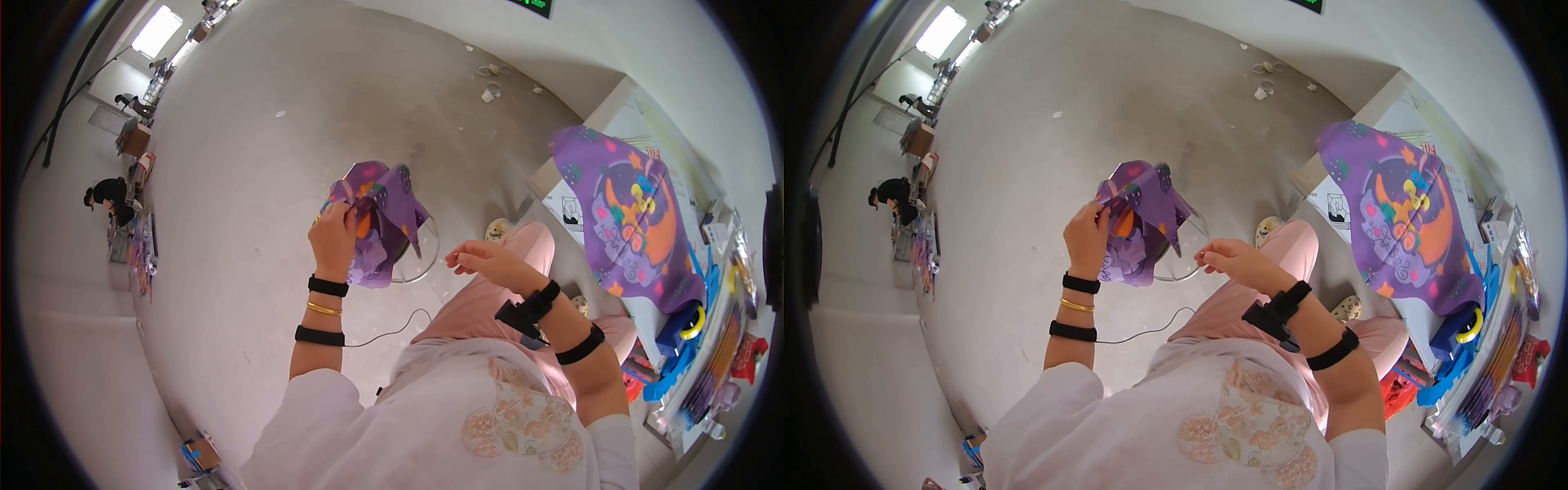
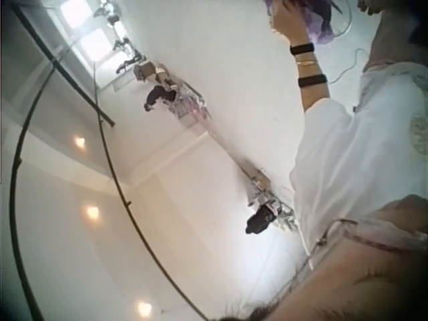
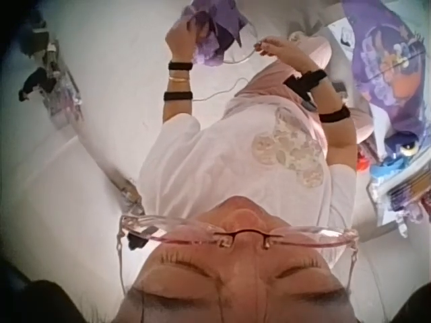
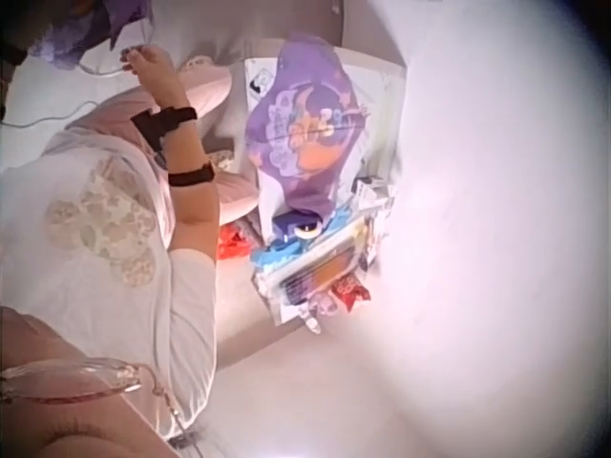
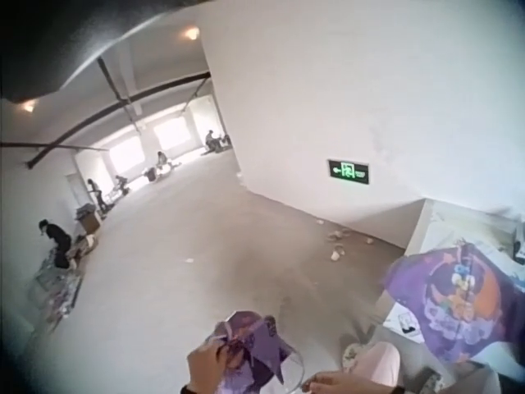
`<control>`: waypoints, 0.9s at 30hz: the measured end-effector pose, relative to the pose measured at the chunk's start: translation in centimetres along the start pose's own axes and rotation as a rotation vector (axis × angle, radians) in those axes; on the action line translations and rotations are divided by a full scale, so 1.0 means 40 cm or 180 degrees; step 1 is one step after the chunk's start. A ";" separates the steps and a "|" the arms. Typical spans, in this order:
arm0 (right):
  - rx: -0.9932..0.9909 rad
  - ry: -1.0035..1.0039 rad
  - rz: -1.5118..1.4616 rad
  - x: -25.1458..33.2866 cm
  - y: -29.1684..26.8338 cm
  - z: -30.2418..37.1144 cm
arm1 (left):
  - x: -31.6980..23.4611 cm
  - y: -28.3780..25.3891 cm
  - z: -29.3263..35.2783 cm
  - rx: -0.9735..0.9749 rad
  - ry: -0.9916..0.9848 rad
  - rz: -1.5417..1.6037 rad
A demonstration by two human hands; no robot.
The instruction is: The person is assembling a kite by attaching the printed fabric to the plastic frame.
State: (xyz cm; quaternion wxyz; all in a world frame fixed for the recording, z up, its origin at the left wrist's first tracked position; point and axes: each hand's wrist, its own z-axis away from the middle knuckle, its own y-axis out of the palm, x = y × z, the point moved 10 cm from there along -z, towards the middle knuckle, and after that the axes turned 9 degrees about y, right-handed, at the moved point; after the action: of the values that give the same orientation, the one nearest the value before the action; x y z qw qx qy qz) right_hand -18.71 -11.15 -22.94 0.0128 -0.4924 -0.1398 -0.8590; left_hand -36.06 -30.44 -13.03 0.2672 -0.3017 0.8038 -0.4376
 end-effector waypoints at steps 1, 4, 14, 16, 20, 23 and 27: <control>0.0052 0.0108 0.0155 0.021 0.025 -0.005 | 0.008 -0.023 -0.016 -0.0015 -0.0018 -0.0016; 0.0239 -0.0174 0.0602 0.066 0.083 -0.040 | 0.045 -0.095 -0.062 -0.0202 -0.0168 0.0099; -0.0123 -0.0866 0.1405 0.177 0.176 -0.017 | -0.013 -0.204 -0.114 -0.0545 -0.0366 0.0786; -0.0395 -0.1538 0.1530 0.257 0.177 0.026 | -0.076 -0.217 -0.139 -0.0546 -0.0355 0.1107; -0.1291 -0.1999 0.1422 0.335 0.082 0.115 | -0.294 -0.155 -0.214 -0.0211 0.0125 0.2035; -0.2424 -0.2214 0.2005 0.374 -0.071 0.249 | -0.538 -0.150 -0.275 -0.0194 0.0901 0.2218; -0.2667 -0.2409 0.0828 0.330 -0.276 0.432 | -0.840 -0.133 -0.319 0.0104 0.1375 0.2494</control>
State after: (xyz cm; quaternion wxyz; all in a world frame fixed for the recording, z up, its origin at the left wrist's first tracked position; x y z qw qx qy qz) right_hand -12.72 5.34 -6.04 -0.1287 -0.7415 0.2790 -0.5965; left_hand -20.89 -1.69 3.19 0.2435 0.1282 0.8878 -0.3689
